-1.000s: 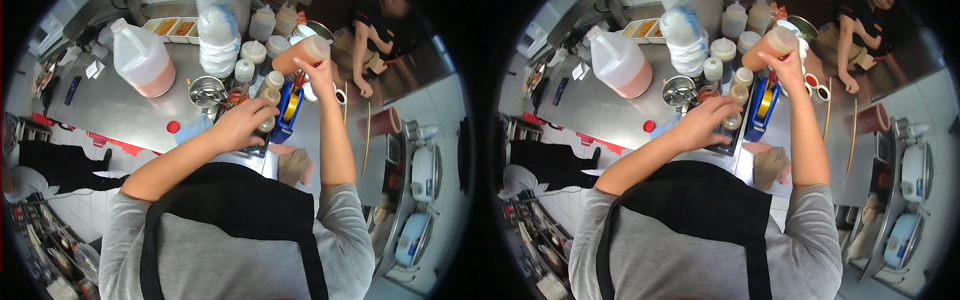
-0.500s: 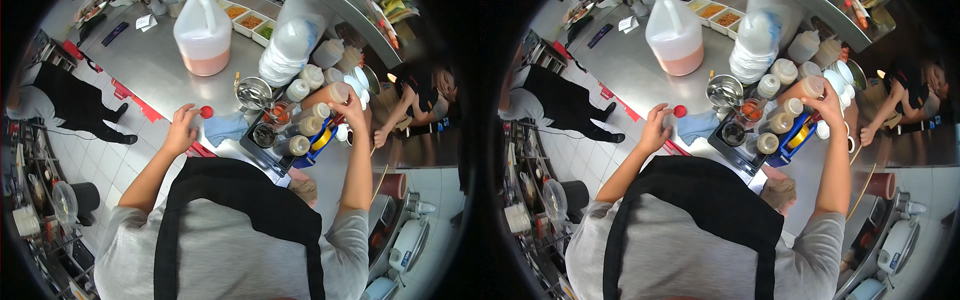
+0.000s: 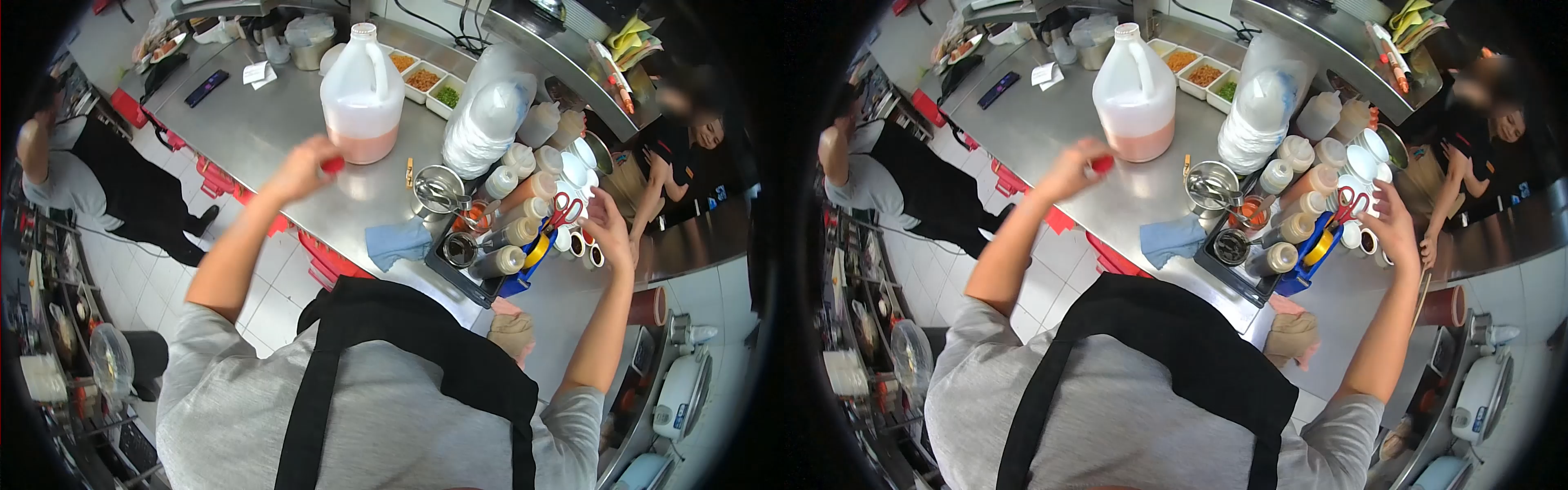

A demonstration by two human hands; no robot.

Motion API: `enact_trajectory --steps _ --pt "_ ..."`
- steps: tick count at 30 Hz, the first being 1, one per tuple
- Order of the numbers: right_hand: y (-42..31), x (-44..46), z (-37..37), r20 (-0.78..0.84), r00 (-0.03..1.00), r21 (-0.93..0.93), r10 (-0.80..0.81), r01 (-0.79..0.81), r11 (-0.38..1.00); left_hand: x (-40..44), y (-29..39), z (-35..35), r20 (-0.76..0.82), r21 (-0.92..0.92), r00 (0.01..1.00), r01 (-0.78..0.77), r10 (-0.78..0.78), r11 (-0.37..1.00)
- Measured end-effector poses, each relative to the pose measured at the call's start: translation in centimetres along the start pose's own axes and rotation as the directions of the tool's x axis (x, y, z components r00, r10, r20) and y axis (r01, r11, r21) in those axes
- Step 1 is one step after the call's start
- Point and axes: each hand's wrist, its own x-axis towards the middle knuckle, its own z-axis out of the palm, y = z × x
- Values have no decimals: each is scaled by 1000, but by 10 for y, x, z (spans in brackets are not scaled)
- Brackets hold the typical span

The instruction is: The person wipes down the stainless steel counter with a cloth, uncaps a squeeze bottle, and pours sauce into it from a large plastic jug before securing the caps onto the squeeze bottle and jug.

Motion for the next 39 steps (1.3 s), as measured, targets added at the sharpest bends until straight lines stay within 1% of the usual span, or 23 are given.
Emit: enact_trajectory --steps 1,3,5,11,12,13,15,16,19,21,22,23,24,25,26,27,28,29,31,35,36,38,39 --pt "-5 -13 -4 -20 1000 -20 -13 13 1000 18 -4 -30 -57 -20 998 -22 21 1000" --pt "-53 -43 3 -88 996 -39 -9 6 999 50 2 -81 -146 -146 988 22 -43 989" --pt "-83 -63 14 -127 992 9 -5 6 1000 88 -3 -113 -235 -84 969 -92 70 992" --pt "-172 -79 78 -132 982 86 -138 150 985 162 -3 -149 -188 -81 958 -233 215 969" --pt "-187 -72 93 -117 979 109 -167 180 978 170 1 -149 -189 -144 963 -219 191 965" --pt "-200 -64 110 -101 975 132 -197 209 969 180 -4 -146 -179 -279 967 -224 179 934" --pt "-219 -39 147 -59 982 229 -178 187 955 202 -23 -130 -153 -528 975 -219 162 821" --pt "-224 -24 170 -57 983 281 -174 183 942 207 -31 -123 -93 -632 976 -211 198 745" --pt "-242 33 232 -145 965 328 -217 254 910 208 -49 -106 -70 -707 975 -198 212 678" --pt "-239 78 272 -260 938 338 -229 311 888 209 -66 -102 -71 -660 956 -260 286 705" --pt "-241 99 287 -260 951 380 -171 263 887 210 -71 -104 -82 -616 934 -321 347 719" --pt "-250 114 296 -311 938 332 -156 261 906 207 -66 -114 -45 -606 919 -337 392 720" --pt "-241 137 315 -394 903 377 -169 327 867 203 -57 -127 -11 -493 911 -363 411 791" --pt "-239 154 332 -436 890 537 -131 374 756 206 -59 -129 -3 -465 888 -408 460 785" --pt "-226 175 359 -607 787 350 -106 385 854 206 -59 -137 70 -334 838 -491 540 805" --pt "-230 178 350 -594 787 184 -169 337 923 209 -50 -148 110 -187 788 -582 605 792" --pt "-244 171 344 -589 802 364 -96 369 855 206 -35 -157 133 -245 797 -549 588 799" --pt "-253 161 350 -579 814 415 -39 336 846 200 -29 -166 172 -287 822 -486 543 826" --pt "-265 160 342 -537 844 474 7 294 830 213 -22 -175 262 -197 780 -533 568 823" --pt "-257 167 349 -528 849 539 14 322 778 214 -3 -191 420 -72 706 -601 571 796" --pt "-264 160 345 -515 855 500 55 248 830 222 -10 -186 417 -32 708 -615 570 788" --pt "-246 174 357 -609 793 416 -10 330 847 229 -19 -178 390 -102 735 -564 554 820" --pt "-243 177 361 -615 789 454 -19 373 809 236 -28 -170 387 -134 768 -501 510 855"
